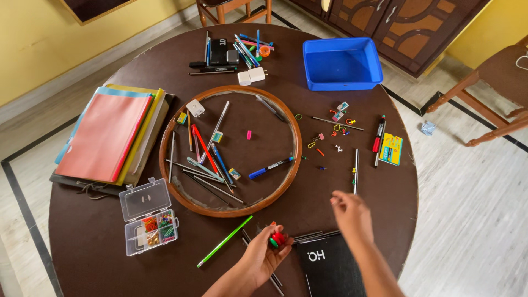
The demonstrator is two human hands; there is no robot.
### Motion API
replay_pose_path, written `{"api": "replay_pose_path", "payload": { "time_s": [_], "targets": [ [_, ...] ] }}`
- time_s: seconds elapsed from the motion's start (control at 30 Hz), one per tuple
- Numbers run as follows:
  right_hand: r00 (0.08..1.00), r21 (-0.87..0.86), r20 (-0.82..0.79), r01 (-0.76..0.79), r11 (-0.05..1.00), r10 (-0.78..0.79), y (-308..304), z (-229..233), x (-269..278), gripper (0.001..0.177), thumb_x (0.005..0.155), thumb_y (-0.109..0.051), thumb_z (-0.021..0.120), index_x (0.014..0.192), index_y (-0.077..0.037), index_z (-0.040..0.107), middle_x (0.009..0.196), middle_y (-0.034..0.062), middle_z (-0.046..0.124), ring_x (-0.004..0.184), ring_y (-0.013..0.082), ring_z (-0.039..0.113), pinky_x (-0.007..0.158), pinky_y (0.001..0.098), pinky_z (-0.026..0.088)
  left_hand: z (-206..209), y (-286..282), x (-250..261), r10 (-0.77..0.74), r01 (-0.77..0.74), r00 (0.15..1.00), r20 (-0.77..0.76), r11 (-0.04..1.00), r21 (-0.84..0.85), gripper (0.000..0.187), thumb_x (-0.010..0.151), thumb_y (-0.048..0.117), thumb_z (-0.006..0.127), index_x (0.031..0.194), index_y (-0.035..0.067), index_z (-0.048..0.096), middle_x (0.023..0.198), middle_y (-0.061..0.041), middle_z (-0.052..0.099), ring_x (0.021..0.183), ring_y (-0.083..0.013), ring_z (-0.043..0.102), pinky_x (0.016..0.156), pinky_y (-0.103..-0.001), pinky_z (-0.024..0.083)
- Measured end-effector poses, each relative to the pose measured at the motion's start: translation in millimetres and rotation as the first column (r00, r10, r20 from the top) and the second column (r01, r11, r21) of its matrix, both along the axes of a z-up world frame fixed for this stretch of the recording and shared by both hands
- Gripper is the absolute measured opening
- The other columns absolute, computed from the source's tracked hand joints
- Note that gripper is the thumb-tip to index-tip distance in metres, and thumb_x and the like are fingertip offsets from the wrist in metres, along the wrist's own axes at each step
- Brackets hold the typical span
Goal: The person organizes stationery items on a round table. They place colored folders into a binder, then sort small items like paper clips, rubber bands, and pens into a clear plastic compartment box. The person also moves a green pencil and other loose items around the table.
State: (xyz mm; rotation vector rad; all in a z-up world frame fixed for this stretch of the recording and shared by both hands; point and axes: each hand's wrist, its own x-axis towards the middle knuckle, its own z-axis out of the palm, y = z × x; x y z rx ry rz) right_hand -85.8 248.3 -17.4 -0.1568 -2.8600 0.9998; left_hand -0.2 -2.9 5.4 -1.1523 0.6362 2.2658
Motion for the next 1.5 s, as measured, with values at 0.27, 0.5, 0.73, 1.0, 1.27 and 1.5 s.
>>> {"api": "replay_pose_path", "payload": {
  "time_s": [0.27,0.5,0.73,1.0,1.27,1.5],
  "targets": [
    [0.986,0.249,0.116,0.086,0.965,-0.118,49.5,-46.5,-82.7,0.050,0.086,-0.024,0.079,0.133,-0.012,0.067,0.114,0.0116,0.069,0.102,0.0280,0.070,0.087,0.0425,0.057,10.5,-16.0,6.0,0.052,-0.049,0.997,-0.053,0.997,0.052,0.017,0.100,0.021,0.058,0.093,0.006,0.063,0.088,-0.008,0.064,0.086,-0.0235,0.072,0.079,-0.034,0.064],
    [0.988,0.303,0.058,0.122,0.945,-0.146,47.0,-46.9,-89.6,0.058,0.086,-0.024,0.079,0.140,-0.014,0.062,0.119,0.0156,0.063,0.108,0.0354,0.065,0.088,0.0464,0.055,0.3,-20.2,10.6,0.071,-0.071,0.997,-0.006,0.997,0.003,0.018,0.100,0.022,0.057,0.094,0.008,0.065,0.089,-0.008,0.066,0.086,-0.0237,0.073,0.075,-0.034,0.063],
    [0.995,0.260,-0.010,0.103,0.960,-0.104,47.4,-55.0,-89.0,0.026,0.095,-0.014,0.070,0.120,-0.014,0.075,0.118,0.0120,0.068,0.105,0.0323,0.068,0.090,0.0444,0.056,-10.5,-18.8,12.8,0.077,-0.077,0.997,-0.011,0.997,-0.004,0.018,0.100,0.022,0.058,0.096,0.006,0.065,0.092,-0.009,0.067,0.089,-0.0250,0.074,0.079,-0.035,0.065],
    [0.999,-0.028,-0.045,0.010,1.000,-0.011,23.1,-52.9,-94.5,0.021,0.089,-0.013,0.073,0.109,-0.013,0.077,0.104,0.0088,0.073,0.093,0.0231,0.075,0.085,0.0366,0.060,-17.0,-16.9,13.2,0.072,-0.072,0.997,0.023,0.997,-0.017,0.018,0.100,0.023,0.057,0.097,0.006,0.065,0.091,-0.010,0.067,0.088,-0.0249,0.073,0.075,-0.035,0.064],
    [0.974,0.239,0.039,-0.227,0.944,0.225,-5.8,-48.0,-118.5,0.020,0.093,-0.013,0.067,0.110,-0.014,0.077,0.114,0.0074,0.070,0.100,0.0275,0.070,0.085,0.0388,0.057,-7.1,-24.2,17.8,0.096,-0.096,0.995,0.017,0.995,-0.023,0.017,0.099,0.022,0.059,0.096,0.006,0.063,0.090,-0.010,0.066,0.085,-0.0242,0.074,0.073,-0.033,0.064],
    [0.962,0.327,0.150,-0.266,0.907,0.229,-13.1,-49.7,-133.8,0.019,0.089,-0.012,0.068,0.105,-0.015,0.078,0.113,0.0087,0.070,0.102,0.0290,0.069,0.087,0.0408,0.056,2.3,-30.9,21.9,0.133,-0.133,0.991,0.017,0.991,-0.013,0.015,0.098,0.020,0.061,0.096,0.005,0.063,0.088,-0.010,0.065,0.083,-0.0250,0.074,0.072,-0.033,0.064]
  ]
}}
